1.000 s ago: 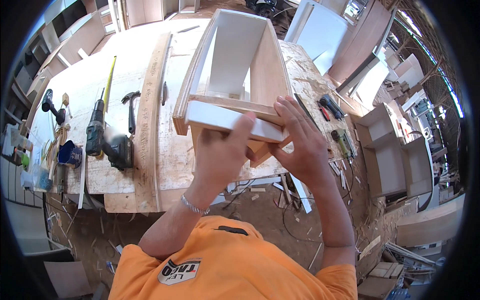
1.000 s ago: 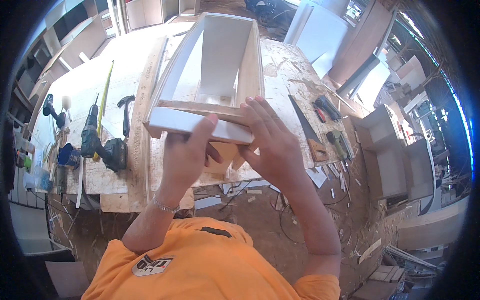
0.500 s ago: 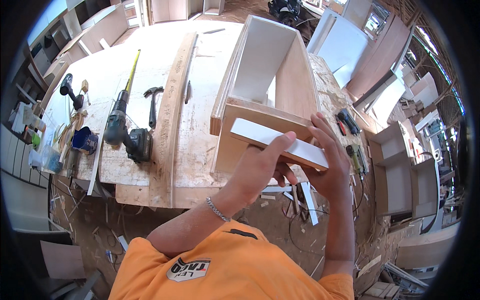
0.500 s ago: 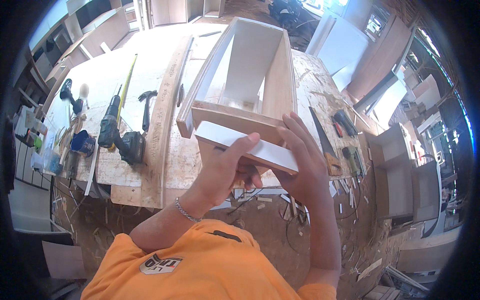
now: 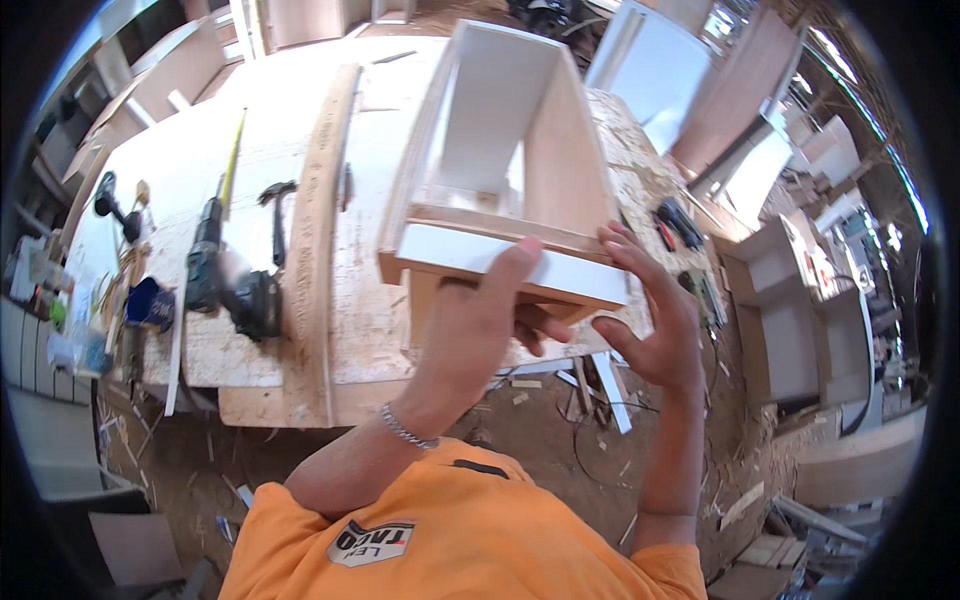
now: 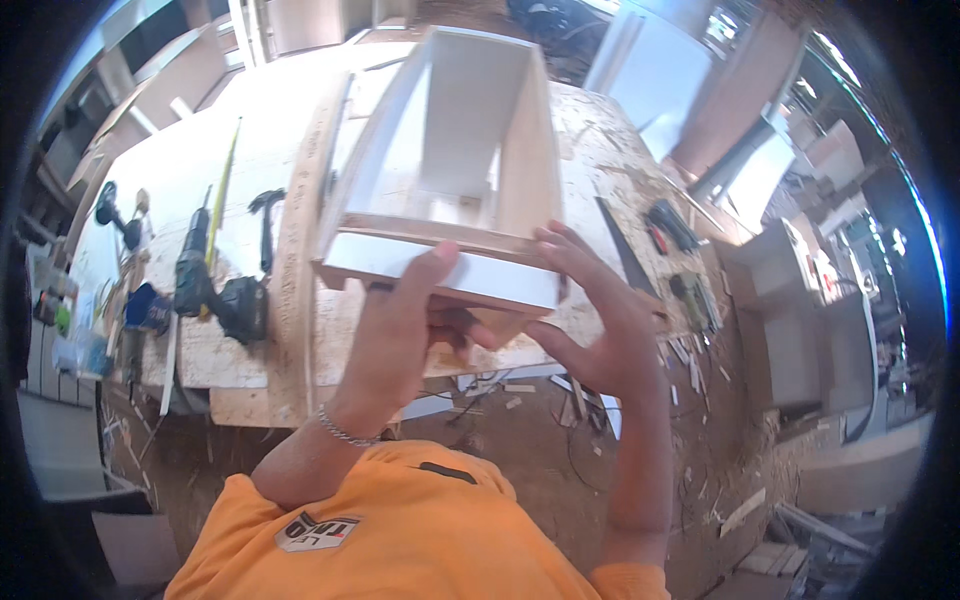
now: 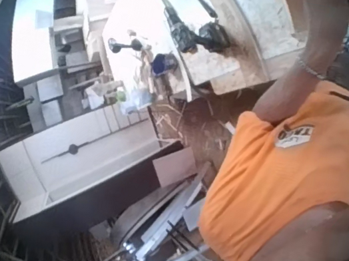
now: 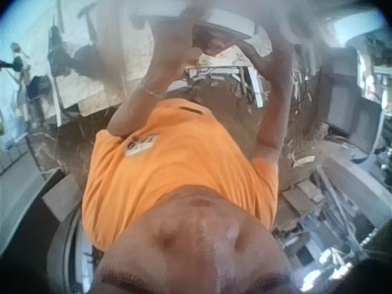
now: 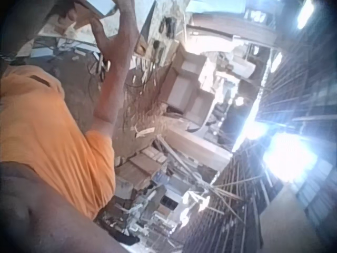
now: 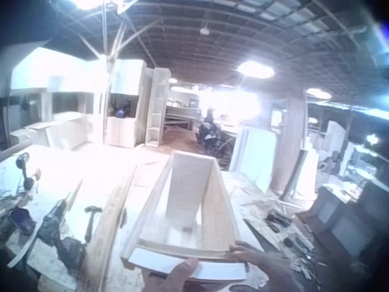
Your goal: The person uses a power tool to sand a wooden piece, marks a wooden box with a pencil, saws a small board with a hand saw, and attaches various parts of the box using a pneumatic nail gun.
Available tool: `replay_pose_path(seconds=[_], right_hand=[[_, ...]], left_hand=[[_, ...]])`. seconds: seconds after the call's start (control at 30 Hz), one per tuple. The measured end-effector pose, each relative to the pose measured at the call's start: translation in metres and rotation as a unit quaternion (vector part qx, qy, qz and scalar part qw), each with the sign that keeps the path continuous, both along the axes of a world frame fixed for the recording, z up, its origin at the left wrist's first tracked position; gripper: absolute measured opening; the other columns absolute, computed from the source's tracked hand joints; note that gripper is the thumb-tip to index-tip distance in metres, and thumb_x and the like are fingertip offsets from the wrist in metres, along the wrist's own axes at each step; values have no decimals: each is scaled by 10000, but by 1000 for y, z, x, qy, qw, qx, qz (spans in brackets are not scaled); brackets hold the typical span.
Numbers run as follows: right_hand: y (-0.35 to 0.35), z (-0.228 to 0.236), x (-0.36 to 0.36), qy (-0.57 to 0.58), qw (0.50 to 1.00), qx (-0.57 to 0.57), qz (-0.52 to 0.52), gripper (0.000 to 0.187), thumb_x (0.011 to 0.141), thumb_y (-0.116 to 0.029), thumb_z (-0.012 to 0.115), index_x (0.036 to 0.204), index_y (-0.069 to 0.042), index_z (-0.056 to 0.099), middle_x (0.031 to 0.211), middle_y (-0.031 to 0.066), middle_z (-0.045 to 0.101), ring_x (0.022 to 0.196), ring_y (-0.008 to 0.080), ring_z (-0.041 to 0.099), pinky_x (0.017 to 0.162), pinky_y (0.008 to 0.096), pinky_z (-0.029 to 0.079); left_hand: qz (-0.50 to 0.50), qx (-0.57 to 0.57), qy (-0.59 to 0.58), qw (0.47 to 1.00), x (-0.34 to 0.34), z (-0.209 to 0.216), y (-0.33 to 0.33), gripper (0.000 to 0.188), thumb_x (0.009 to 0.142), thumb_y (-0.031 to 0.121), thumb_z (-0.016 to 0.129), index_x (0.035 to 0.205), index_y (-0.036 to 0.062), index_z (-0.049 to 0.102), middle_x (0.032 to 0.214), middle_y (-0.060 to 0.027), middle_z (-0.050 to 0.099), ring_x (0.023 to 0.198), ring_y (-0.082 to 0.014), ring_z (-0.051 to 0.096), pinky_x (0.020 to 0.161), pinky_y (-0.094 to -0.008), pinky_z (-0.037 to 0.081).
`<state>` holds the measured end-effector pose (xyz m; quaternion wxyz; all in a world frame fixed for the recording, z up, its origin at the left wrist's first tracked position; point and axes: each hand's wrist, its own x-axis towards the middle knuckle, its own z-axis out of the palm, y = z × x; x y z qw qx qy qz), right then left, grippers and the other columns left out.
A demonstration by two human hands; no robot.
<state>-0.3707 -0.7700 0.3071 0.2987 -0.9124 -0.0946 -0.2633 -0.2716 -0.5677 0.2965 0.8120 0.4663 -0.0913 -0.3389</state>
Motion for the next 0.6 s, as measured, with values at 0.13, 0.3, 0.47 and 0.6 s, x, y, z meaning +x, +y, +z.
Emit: replay_pose_path(seconds=[0.13, 0.3, 0.47, 0.6], right_hand=[[-12, 1, 1, 20, 999, 17, 29, 538, 870, -189, 823, 1352, -37, 638, 1449, 148, 635, 1437, 333, 520, 1163, 445, 444], [-13, -10, -2, 1, 998, 58, 13, 552, 854, -161, 831, 1367, -81, 643, 1444, 99, 647, 1413, 298, 550, 1137, 432, 479], [-11, -19, 2, -22, 994, 102, 6, 587, 824, -82, 834, 1376, -121, 637, 1443, 64, 651, 1394, 258, 570, 1118, 402, 502], [-11, -32, 8, -66, 991, 116, 24, 579, 829, -80, 824, 1370, -181, 642, 1455, 55, 638, 1368, 262, 588, 1098, 399, 526]], left_hand=[[17, 18, -20, 1000, -2, 0, -2, 583, 994, 463, 650, 1165, -93, 626, 945, -175, 741, 693, -223, 752, 532, -291, 544], [31, 50, -27, 998, -5, 1, -7, 568, 1003, 489, 605, 1176, -52, 627, 930, -164, 749, 684, -224, 749, 531, -288, 530], [63, 42, -38, 996, 3, -11, -4, 478, 1031, 463, 562, 1158, 9, 636, 868, -141, 754, 662, -230, 744, 546, -311, 527], [109, 12, -53, 993, 8, -14, -3, 423, 1020, 404, 607, 1206, 25, 618, 1035, -138, 746, 882, -237, 752, 747, -347, 587]])
